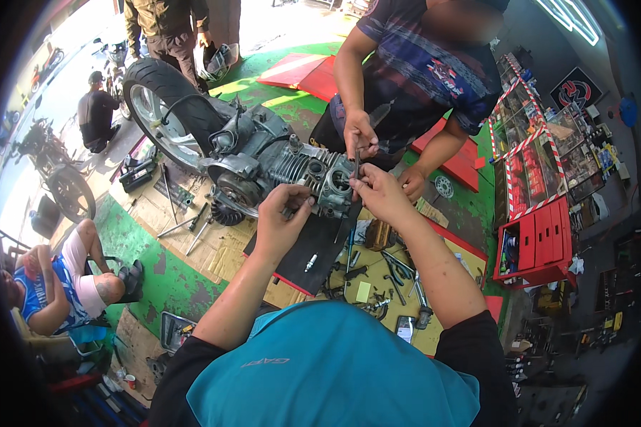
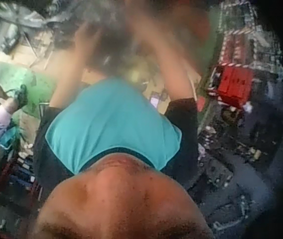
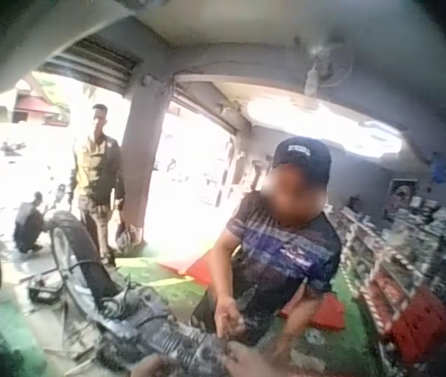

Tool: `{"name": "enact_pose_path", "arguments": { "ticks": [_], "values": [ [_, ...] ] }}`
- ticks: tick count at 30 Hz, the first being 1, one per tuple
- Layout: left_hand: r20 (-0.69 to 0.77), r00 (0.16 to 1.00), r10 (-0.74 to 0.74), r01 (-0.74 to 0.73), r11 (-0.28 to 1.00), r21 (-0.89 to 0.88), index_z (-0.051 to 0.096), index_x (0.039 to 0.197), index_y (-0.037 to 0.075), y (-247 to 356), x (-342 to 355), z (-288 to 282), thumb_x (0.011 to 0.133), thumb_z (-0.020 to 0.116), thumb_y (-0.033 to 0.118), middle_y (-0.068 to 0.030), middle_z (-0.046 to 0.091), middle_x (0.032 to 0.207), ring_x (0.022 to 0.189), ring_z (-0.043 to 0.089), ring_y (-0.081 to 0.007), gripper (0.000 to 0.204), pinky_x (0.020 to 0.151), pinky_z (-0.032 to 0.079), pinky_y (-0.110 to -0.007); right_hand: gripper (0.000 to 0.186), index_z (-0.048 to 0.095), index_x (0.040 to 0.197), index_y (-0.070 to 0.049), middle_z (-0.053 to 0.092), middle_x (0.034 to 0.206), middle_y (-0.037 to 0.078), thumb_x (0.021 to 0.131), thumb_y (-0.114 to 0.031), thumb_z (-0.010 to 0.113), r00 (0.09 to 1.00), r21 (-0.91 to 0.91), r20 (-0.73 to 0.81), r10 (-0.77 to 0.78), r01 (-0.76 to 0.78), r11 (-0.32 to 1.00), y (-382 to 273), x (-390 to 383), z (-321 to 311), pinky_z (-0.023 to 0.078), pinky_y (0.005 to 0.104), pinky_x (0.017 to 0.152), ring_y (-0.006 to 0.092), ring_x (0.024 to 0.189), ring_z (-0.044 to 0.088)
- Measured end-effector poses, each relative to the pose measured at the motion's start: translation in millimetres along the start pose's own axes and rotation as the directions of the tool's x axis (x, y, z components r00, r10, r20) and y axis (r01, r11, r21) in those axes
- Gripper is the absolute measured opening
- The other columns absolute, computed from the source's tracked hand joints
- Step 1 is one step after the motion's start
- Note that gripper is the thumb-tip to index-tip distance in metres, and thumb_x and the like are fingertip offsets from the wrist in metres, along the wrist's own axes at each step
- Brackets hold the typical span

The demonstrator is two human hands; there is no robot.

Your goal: The person works on a disassembled motorcycle engine with a coworker. They use a screwdriver to tighten bolts on the engine casing and handle small components like a piston. The person also uses pliers to manipulate a small part.

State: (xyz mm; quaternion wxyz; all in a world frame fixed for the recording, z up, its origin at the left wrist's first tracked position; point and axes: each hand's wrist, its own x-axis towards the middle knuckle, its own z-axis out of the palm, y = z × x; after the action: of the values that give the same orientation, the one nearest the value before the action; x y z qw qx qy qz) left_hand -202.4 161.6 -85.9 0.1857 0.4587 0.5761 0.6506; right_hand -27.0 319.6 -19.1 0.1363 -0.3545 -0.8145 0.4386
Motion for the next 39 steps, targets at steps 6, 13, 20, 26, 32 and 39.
{"name": "enact_pose_path", "arguments": {
  "ticks": [6,13,20,26,32,39],
  "values": [
    [-0.043,0.998,-0.046,0.045,0.999,-0.031,0.068,0.108,-0.001,-9,-11,-7,0.089,0.072,0.002,-0.0057,0.07,0.093,0.079,0.065,-0.0112,0.02,0.074,0.052,-0.027,0.019,0.06,0.095,0.0,0.067,0.067,0.005,0.102,-0.018,0.059,0.999,0.158,-0.037,0.011,-0.005,0.987,15,13,5,0.048,0.0273,0.056,0.0122,0.059,0.062],
    [-0.104,0.984,-0.147,0.138,0.986,-0.09,0.067,0.109,-0.001,-23,-24,-21,0.091,0.071,0.002,-0.0036,0.069,0.093,0.081,0.063,-0.0077,0.018,0.074,0.051,-0.025,0.023,0.058,0.093,-0.002,0.066,0.068,0.005,0.103,-0.022,0.058,0.989,0.128,0.034,0.144,-0.147,0.981,-2,9,1,0.045,0.0251,0.052,0.0105,0.056,0.059],
    [-0.142,0.969,-0.202,0.18,0.972,-0.149,0.066,0.111,-0.001,-32,-28,-33,0.094,0.068,0.002,-0.0021,0.068,0.093,0.083,0.062,-0.007,0.017,0.075,0.05,-0.023,0.016,0.06,0.103,-0.003,0.068,0.076,0.008,0.101,-0.019,0.059,0.992,0.052,0.043,0.117,-0.119,0.992,-5,7,2,0.048,0.0305,0.06,0.0157,0.065,0.064],
    [-0.258,0.959,-0.114,0.1,0.993,-0.067,0.065,0.11,0.0,-51,-25,-46,0.096,0.069,0.005,-0.0013,0.067,0.092,0.081,0.061,-0.0067,0.016,0.072,0.049,-0.023,0.022,0.068,0.106,-0.007,0.067,0.097,0.01,0.084,-0.005,0.069,0.808,-0.546,0.009,-0.589,0.497,0.674,-2,-6,-4,0.052,0.0423,0.083,0.0306,0.091,0.065],
    [-0.253,0.944,-0.21,0.191,0.977,-0.098,0.065,0.11,0.0,-58,-27,-62,0.097,0.067,0.006,-0.0013,0.066,0.091,0.081,0.061,-0.0073,0.015,0.071,0.049,-0.024,0.029,0.071,0.104,-0.008,0.067,0.101,0.009,0.077,-0.001,0.074,0.707,-0.614,-0.043,-0.706,0.539,0.577,10,-13,0,0.051,0.042,0.087,0.0304,0.099,0.065],
    [-0.232,0.953,-0.195,0.189,0.981,-0.047,0.064,0.11,-0.001,-64,-41,-72,0.099,0.065,0.007,-0.0034,0.067,0.098,0.089,0.064,-0.0094,0.013,0.08,0.051,-0.025,0.012,0.069,0.104,-0.002,0.071,0.096,0.011,0.093,-0.006,0.068,0.924,-0.137,-0.26,-0.28,0.251,0.958,8,-19,3,0.053,0.0312,0.08,0.0191,0.094,0.069]
  ]
}}
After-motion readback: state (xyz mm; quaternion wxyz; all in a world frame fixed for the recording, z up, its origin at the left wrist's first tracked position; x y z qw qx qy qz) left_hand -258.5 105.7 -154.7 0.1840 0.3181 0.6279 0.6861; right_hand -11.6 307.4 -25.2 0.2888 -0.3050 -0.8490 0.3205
